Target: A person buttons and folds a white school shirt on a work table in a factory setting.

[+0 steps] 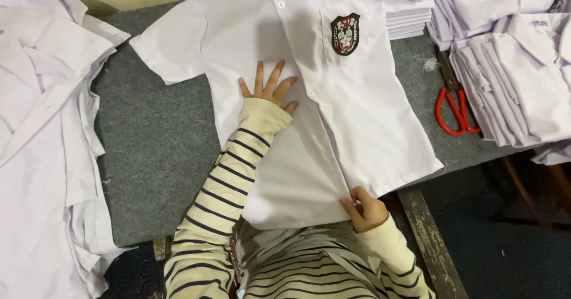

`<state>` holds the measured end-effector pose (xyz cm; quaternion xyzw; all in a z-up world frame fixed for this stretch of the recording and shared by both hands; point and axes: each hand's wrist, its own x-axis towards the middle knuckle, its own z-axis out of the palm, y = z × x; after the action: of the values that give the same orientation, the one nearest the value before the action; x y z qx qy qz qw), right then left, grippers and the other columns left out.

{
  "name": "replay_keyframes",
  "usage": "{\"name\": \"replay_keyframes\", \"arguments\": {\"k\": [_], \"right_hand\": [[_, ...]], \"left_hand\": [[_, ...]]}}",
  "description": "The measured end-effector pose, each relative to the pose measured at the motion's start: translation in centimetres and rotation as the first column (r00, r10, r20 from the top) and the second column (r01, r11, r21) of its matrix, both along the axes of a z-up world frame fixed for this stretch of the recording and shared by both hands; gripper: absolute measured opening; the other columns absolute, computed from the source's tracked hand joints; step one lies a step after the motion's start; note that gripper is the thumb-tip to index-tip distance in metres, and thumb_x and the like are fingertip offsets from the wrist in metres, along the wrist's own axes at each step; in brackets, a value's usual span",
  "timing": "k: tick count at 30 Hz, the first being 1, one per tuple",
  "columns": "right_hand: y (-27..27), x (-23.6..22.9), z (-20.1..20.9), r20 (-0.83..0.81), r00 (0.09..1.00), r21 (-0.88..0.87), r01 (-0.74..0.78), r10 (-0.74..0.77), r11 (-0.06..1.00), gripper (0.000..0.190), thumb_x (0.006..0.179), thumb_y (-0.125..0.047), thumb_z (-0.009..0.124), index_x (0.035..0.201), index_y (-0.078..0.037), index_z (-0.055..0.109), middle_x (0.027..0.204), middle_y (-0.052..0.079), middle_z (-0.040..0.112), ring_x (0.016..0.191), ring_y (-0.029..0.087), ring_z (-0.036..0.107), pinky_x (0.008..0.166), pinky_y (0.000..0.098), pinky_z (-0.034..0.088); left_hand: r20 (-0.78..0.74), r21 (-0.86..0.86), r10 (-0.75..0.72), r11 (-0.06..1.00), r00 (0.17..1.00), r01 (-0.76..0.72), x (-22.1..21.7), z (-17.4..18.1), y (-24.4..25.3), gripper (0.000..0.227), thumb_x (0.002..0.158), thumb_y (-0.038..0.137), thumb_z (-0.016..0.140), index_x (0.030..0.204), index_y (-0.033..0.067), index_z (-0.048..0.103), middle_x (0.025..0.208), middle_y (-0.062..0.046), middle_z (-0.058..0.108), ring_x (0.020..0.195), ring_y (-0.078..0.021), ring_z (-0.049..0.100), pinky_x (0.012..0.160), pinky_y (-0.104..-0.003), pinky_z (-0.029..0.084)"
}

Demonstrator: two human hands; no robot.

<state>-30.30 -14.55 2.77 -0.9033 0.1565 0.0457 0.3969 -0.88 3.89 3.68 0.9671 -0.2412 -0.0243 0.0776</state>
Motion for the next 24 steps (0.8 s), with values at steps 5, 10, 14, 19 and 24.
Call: {"name": "replay_keyframes", "arguments": {"k": [5, 10, 14, 19, 24], "right_hand": [[0.9, -0.3, -0.1, -0.16, 0.981, 0.091, 0.125, -0.109, 0.988, 0.018, 0.097, -0.031, 0.063, 0.093, -0.014, 0.059, 0.053, 0.002, 0.066, 0.038, 0.018, 0.062, 0.045, 0.031, 0.05], [0.5, -1.3, -2.1, -0.104, 0.982, -0.046, 0.155, -0.159, 0.987, 0.025, 0.093, -0.041, 0.068, 0.087, -0.017, 0.061, 0.05, -0.001, 0.063, 0.041, 0.016, 0.057, 0.049, 0.0311, 0.043], [0.7, -1.1, -0.2, -0.164, 0.965, 0.005, 0.21, -0.207, 0.978, 0.029, 0.092, -0.041, 0.068, 0.082, -0.014, 0.064, 0.047, 0.0, 0.069, 0.039, 0.016, 0.064, 0.05, 0.0279, 0.049], [0.3, -1.1, -1.4, -0.136, 0.977, -0.076, 0.153, -0.162, 0.985, 0.035, 0.093, -0.044, 0.068, 0.077, -0.016, 0.056, 0.048, -0.002, 0.057, 0.041, 0.014, 0.052, 0.049, 0.0293, 0.04], [-0.5, -0.9, -1.4, 0.041, 0.984, -0.152, 0.176, -0.172, 0.973, 0.026, 0.091, -0.042, 0.071, 0.085, -0.018, 0.064, 0.059, -0.005, 0.063, 0.051, 0.011, 0.058, 0.051, 0.0281, 0.043]], "left_hand": [[-0.135, 0.089, 0.034, 0.996, 0.99, -0.022, -0.4, 1.7, 0.3, 0.067, 0.097, 0.064, 0.038, 0.159, 0.0514, 0.016, 0.169, 0.016, -0.009, 0.154, -0.0379, -0.013, 0.116, -0.076, 0.004], [-0.137, 0.067, 0.036, 0.997, 0.99, -0.027, -0.4, 1.5, 0.2, 0.067, 0.098, 0.063, 0.038, 0.159, 0.0513, 0.015, 0.169, 0.016, -0.007, 0.154, -0.037, -0.013, 0.115, -0.077, 0.002], [-0.141, 0.061, 0.038, 0.998, 0.989, -0.03, -0.3, 1.5, 0.2, 0.067, 0.097, 0.062, 0.039, 0.159, 0.0511, 0.015, 0.169, 0.016, -0.007, 0.155, -0.0365, -0.012, 0.116, -0.077, 0.001], [-0.167, 0.062, 0.035, 0.998, 0.985, -0.025, -0.2, 1.9, 0.2, 0.067, 0.098, 0.061, 0.038, 0.16, 0.0497, 0.015, 0.169, 0.015, -0.008, 0.155, -0.036, -0.013, 0.116, -0.076, 0.001], [-0.155, 0.06, 0.035, 0.998, 0.987, -0.026, -0.1, 0.9, 0.3, 0.065, 0.1, 0.059, 0.035, 0.161, 0.0487, 0.014, 0.169, 0.014, -0.008, 0.155, -0.0368, -0.011, 0.116, -0.077, 0.002]]}}
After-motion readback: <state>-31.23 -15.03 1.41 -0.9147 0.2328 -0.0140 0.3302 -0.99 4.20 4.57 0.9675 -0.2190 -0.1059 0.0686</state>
